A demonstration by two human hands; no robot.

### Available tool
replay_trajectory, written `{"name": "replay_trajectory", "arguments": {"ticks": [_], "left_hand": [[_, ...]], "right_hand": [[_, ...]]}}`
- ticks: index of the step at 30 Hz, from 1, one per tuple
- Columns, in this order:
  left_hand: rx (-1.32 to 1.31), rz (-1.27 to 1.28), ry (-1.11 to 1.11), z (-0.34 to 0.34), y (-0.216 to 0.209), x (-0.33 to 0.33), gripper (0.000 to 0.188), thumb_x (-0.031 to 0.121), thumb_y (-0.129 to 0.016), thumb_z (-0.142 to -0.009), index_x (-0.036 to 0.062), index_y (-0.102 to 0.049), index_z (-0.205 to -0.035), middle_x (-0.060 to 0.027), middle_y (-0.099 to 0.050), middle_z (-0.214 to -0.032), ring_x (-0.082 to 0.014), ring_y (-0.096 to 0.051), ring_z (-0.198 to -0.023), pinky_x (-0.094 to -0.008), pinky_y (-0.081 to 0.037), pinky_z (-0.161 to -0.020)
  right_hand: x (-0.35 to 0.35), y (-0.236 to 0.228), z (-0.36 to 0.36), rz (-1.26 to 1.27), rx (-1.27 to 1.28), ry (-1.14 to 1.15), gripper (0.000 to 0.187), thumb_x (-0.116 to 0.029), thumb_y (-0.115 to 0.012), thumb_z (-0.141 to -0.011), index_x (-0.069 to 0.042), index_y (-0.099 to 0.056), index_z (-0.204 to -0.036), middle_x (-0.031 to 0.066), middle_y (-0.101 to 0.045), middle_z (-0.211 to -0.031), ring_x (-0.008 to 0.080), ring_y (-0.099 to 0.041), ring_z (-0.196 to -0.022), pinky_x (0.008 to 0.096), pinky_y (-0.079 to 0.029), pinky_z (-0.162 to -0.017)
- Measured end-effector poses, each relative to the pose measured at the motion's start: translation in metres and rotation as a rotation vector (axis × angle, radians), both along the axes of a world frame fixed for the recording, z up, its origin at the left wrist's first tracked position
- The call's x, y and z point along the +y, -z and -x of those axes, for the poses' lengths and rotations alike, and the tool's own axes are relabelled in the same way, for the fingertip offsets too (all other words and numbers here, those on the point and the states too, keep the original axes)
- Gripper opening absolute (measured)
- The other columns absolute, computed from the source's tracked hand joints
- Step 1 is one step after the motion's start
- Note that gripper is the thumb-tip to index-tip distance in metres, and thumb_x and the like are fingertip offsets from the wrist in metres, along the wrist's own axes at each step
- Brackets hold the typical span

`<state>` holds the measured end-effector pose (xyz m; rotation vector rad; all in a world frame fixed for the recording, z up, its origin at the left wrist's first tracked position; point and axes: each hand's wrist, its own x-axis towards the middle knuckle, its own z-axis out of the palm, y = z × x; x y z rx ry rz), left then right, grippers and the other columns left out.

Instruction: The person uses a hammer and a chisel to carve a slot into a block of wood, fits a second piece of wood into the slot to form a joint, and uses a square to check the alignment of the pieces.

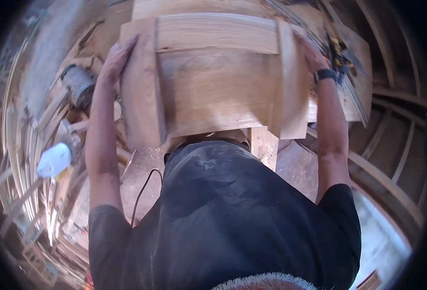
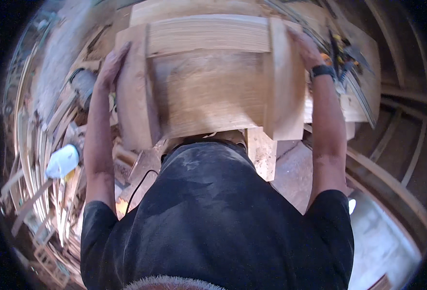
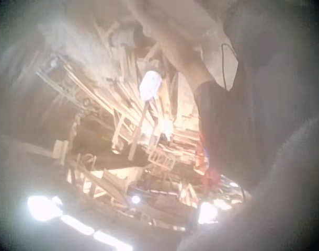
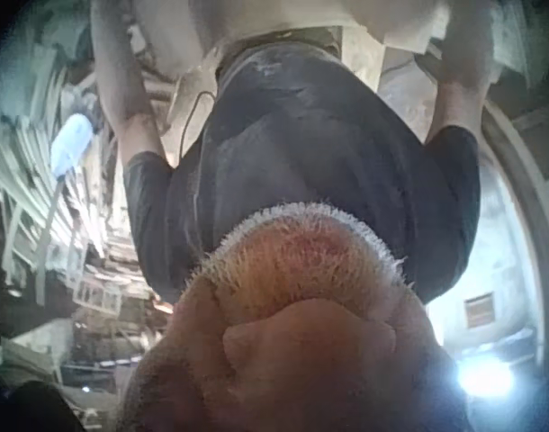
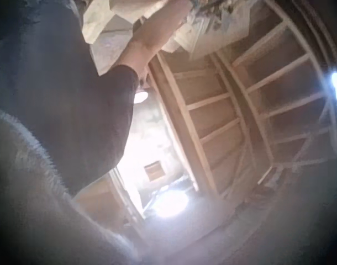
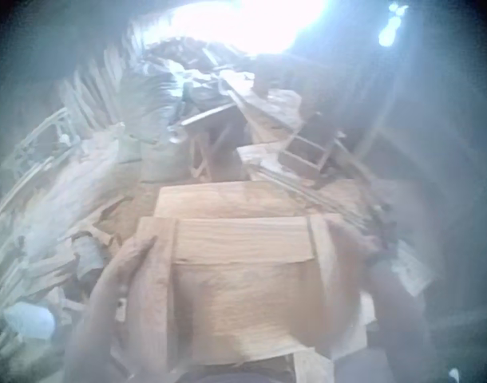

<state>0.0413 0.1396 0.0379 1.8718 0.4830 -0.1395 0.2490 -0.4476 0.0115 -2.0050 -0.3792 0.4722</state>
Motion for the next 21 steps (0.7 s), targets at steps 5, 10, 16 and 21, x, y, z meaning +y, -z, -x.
{"name": "replay_trajectory", "arguments": {"ticks": [5, 10, 16, 21], "left_hand": [[0.054, -0.004, -0.044, 0.0, -0.009, -0.015, 0.072, 0.053, -0.065, -0.097, -0.0024, -0.056, -0.141, -0.0112, -0.068, -0.126, -0.0193, -0.066, -0.109, -0.0333, -0.051, -0.098], [0.135, 0.204, -0.158, 0.014, -0.015, -0.013, 0.07, 0.05, -0.066, -0.098, -0.0008, -0.053, -0.144, -0.0096, -0.065, -0.132, -0.0183, -0.065, -0.112, -0.0335, -0.051, -0.098], [0.091, 0.264, -0.142, 0.008, -0.008, -0.016, 0.069, 0.05, -0.066, -0.098, 0.0004, -0.053, -0.145, -0.0098, -0.064, -0.133, -0.0197, -0.064, -0.112, -0.0344, -0.051, -0.098], [0.062, 0.156, -0.165, 0.009, 0.003, -0.005, 0.069, 0.049, -0.065, -0.099, -0.0001, -0.052, -0.145, -0.0108, -0.062, -0.135, -0.0204, -0.062, -0.116, -0.035, -0.049, -0.1]], "right_hand": [[-0.004, -0.002, 0.011, 0.011, -0.131, 0.033, 0.054, -0.042, -0.064, -0.099, -0.004, -0.062, -0.137, 0.004, -0.068, -0.125, 0.0152, -0.063, -0.111, 0.0309, -0.051, -0.096], [0.04, -0.057, 0.078, 0.013, 0.115, 0.247, 0.054, -0.042, -0.065, -0.099, 0.001, -0.065, -0.131, 0.0076, -0.072, -0.116, 0.0173, -0.064, -0.106, 0.0326, -0.049, -0.095], [0.012, -0.088, 0.131, -0.037, -0.025, 0.404, 0.052, -0.031, -0.067, -0.1, 0.004, -0.06, -0.138, 0.0098, -0.068, -0.129, 0.0172, -0.063, -0.116, 0.0311, -0.048, -0.101], [-0.017, -0.123, 0.181, -0.08, -0.221, 0.672, 0.044, -0.021, -0.065, -0.103, 0.006, -0.059, -0.137, 0.0142, -0.069, -0.13, 0.0175, -0.064, -0.116, 0.0287, -0.049, -0.099]]}}
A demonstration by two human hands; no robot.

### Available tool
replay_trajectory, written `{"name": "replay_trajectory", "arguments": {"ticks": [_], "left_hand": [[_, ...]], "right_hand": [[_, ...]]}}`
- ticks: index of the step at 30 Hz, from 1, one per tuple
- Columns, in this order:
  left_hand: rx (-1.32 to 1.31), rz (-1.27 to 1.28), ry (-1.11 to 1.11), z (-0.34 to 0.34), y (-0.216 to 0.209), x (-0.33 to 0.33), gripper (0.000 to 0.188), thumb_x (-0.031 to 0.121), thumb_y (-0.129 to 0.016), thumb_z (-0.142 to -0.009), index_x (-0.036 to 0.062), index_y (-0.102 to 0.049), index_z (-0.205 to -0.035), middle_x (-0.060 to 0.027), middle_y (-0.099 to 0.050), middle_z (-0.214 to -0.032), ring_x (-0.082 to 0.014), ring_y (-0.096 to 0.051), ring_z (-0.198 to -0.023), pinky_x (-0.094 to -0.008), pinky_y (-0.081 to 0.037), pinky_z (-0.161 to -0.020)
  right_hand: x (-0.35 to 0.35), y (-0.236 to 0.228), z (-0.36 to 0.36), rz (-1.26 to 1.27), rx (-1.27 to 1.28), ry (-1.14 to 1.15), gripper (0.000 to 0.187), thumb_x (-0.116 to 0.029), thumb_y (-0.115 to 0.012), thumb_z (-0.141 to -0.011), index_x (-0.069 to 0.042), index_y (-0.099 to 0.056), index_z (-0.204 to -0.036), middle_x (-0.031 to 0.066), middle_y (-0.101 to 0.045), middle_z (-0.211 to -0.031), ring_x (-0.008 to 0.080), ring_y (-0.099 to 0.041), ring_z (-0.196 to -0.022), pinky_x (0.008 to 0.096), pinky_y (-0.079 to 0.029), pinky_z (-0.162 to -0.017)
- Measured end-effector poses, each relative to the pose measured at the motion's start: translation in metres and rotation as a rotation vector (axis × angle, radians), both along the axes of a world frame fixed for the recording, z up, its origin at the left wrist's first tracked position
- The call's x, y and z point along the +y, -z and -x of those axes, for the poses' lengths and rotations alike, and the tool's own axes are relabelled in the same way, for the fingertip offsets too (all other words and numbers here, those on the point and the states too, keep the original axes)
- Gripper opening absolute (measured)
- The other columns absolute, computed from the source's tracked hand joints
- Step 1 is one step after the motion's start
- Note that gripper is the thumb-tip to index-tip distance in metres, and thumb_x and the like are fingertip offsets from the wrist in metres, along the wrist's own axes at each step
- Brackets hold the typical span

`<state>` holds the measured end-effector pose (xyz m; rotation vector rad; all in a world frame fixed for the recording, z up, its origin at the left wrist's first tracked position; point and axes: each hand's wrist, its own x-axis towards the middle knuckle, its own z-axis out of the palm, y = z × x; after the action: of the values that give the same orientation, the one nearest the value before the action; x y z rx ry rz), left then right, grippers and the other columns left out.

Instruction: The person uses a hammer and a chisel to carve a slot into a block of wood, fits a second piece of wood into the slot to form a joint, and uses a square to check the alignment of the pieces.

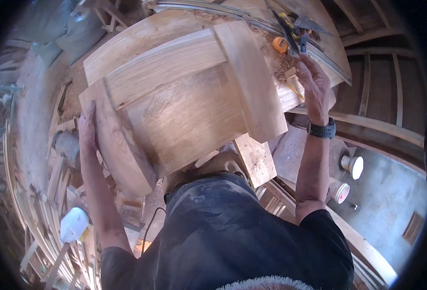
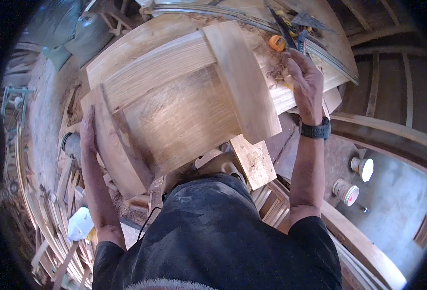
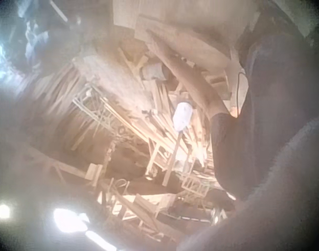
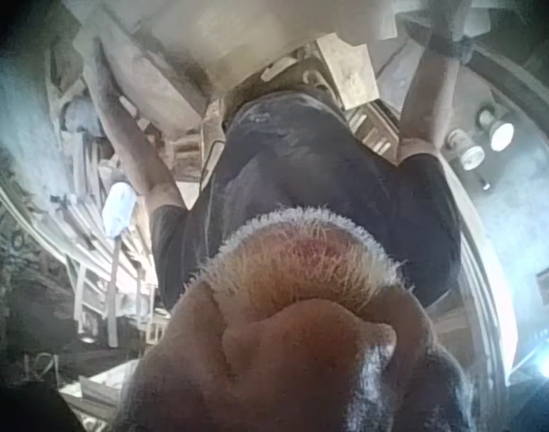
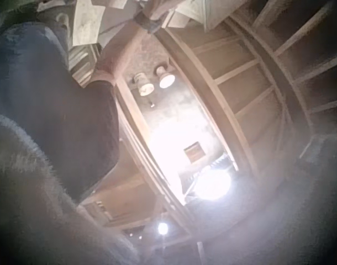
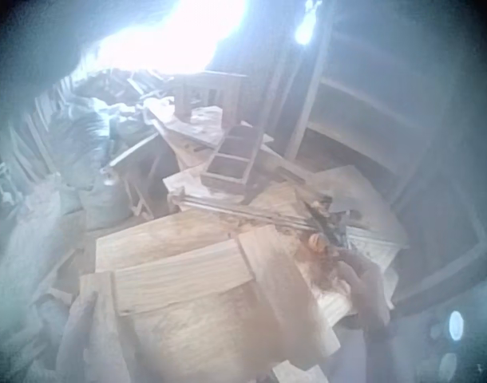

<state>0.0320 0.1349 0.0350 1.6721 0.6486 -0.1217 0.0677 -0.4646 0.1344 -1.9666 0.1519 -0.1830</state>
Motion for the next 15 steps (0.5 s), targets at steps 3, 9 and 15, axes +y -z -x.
{"name": "replay_trajectory", "arguments": {"ticks": [3, 9, 15], "left_hand": [[0.021, 0.012, 0.019, -0.002, -0.005, 0.003, 0.071, 0.05, -0.065, -0.099, 0.0003, -0.05, -0.147, -0.0118, -0.061, -0.136, -0.0203, -0.06, -0.117, -0.0351, -0.047, -0.102], [-0.106, -0.682, 0.005, 0.003, -0.023, -0.031, 0.076, 0.047, -0.068, -0.097, -0.0028, -0.045, -0.15, -0.0207, -0.054, -0.146, -0.0312, -0.053, -0.134, -0.0395, -0.04, -0.112], [-0.676, -0.995, 0.216, 0.007, -0.054, -0.151, 0.051, 0.018, -0.071, -0.096, 0.0011, -0.057, -0.142, -0.0211, -0.053, -0.149, -0.0323, -0.048, -0.141, -0.0409, -0.035, -0.118]], "right_hand": [[-0.034, 0.001, 0.018, -0.07, -0.042, 0.138, 0.043, -0.023, -0.065, -0.103, 0.005, -0.061, -0.136, 0.0124, -0.071, -0.126, 0.0148, -0.065, -0.114, 0.0268, -0.051, -0.095], [-0.104, 0.019, -0.001, 0.105, -0.02, 0.21, 0.051, -0.03, -0.067, -0.1, 0.005, -0.061, -0.137, 0.0148, -0.071, -0.124, 0.0171, -0.067, -0.108, 0.0279, -0.052, -0.092], [-0.132, 0.047, -0.063, 0.327, 0.019, 0.063, 0.08, -0.054, -0.072, -0.09, 0.008, -0.057, -0.138, 0.0279, -0.067, -0.128, 0.0338, -0.066, -0.118, 0.0376, -0.05, -0.1]]}}
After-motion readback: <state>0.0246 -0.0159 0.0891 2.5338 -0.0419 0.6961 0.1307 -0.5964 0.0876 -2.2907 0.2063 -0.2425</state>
